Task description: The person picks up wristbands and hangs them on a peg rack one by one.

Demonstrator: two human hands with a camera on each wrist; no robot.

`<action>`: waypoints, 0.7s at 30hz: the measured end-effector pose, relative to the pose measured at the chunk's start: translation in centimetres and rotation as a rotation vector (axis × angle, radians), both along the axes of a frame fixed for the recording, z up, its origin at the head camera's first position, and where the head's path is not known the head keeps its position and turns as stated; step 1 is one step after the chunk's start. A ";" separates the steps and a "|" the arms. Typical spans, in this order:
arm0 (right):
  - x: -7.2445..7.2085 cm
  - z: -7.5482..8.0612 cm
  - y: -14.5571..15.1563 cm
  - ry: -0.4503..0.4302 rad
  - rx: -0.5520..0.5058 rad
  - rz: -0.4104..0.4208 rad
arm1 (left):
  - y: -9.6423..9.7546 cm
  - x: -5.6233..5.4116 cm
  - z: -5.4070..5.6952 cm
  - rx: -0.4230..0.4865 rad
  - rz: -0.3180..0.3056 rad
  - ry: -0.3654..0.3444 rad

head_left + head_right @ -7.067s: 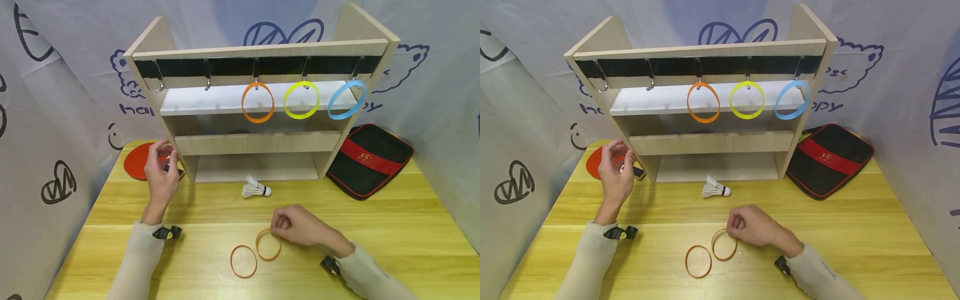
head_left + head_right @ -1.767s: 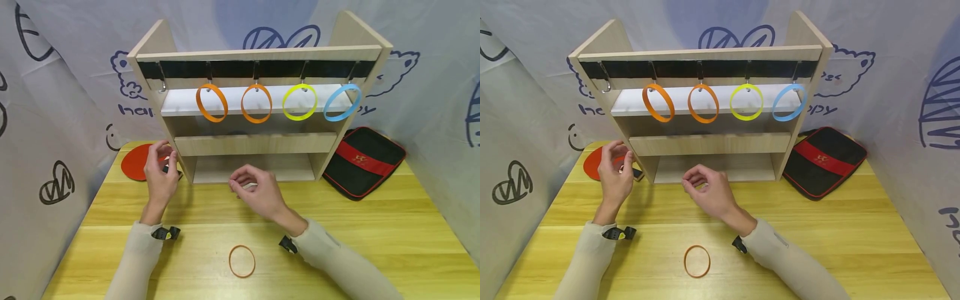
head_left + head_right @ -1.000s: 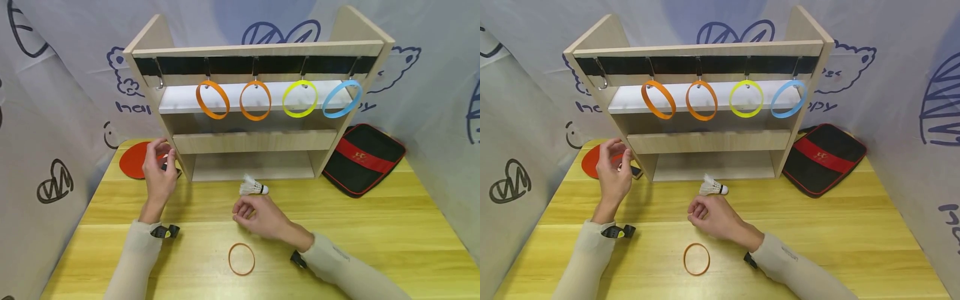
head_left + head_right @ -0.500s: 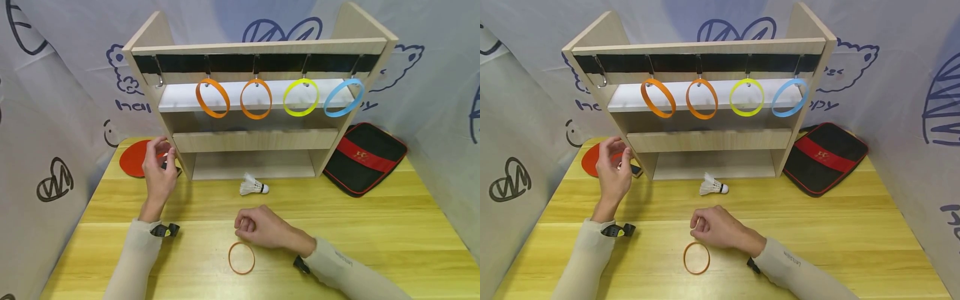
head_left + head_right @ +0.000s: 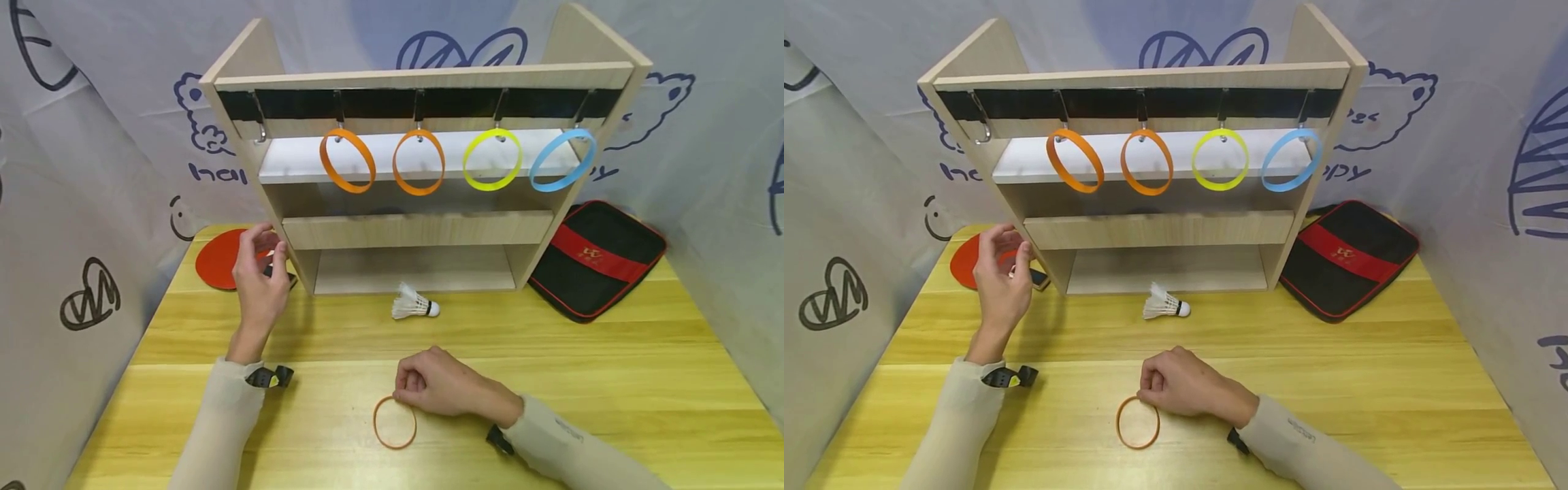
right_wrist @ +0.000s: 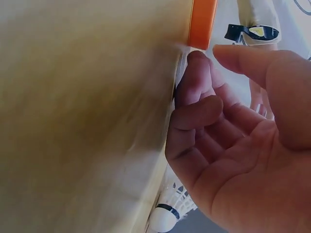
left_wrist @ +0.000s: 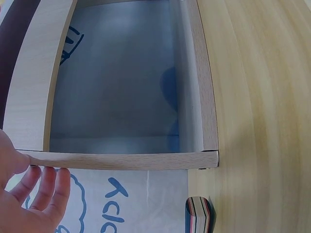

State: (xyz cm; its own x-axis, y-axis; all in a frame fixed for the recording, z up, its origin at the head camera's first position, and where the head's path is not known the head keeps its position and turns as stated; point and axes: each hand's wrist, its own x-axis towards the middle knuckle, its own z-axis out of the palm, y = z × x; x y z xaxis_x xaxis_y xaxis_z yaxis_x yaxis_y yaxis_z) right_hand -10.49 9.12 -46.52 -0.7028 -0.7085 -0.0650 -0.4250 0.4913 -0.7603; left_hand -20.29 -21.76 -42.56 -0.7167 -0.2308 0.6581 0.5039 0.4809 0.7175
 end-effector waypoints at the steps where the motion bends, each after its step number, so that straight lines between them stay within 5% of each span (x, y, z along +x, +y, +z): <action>1: 0.0 0.0 0.1 -0.005 -0.003 0.008 | 0.0 0.0 0.0 0.001 -0.001 0.000; 13: 0.2 -0.3 0.1 0.002 0.025 0.045 | 0.0 -0.1 -0.1 -0.013 -0.004 0.010; 21: 0.4 -0.1 0.1 -0.028 -0.028 -0.004 | -0.1 0.0 0.0 -0.014 -0.005 0.010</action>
State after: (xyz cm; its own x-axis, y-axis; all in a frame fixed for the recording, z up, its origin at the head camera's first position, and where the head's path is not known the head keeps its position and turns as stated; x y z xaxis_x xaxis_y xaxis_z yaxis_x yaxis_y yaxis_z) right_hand -10.10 9.21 -46.62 -0.7036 -0.7076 -0.0649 -0.4018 0.4715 -0.7850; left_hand -20.25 -21.83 -42.60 -0.7115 -0.2177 0.6681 0.5133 0.4882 0.7058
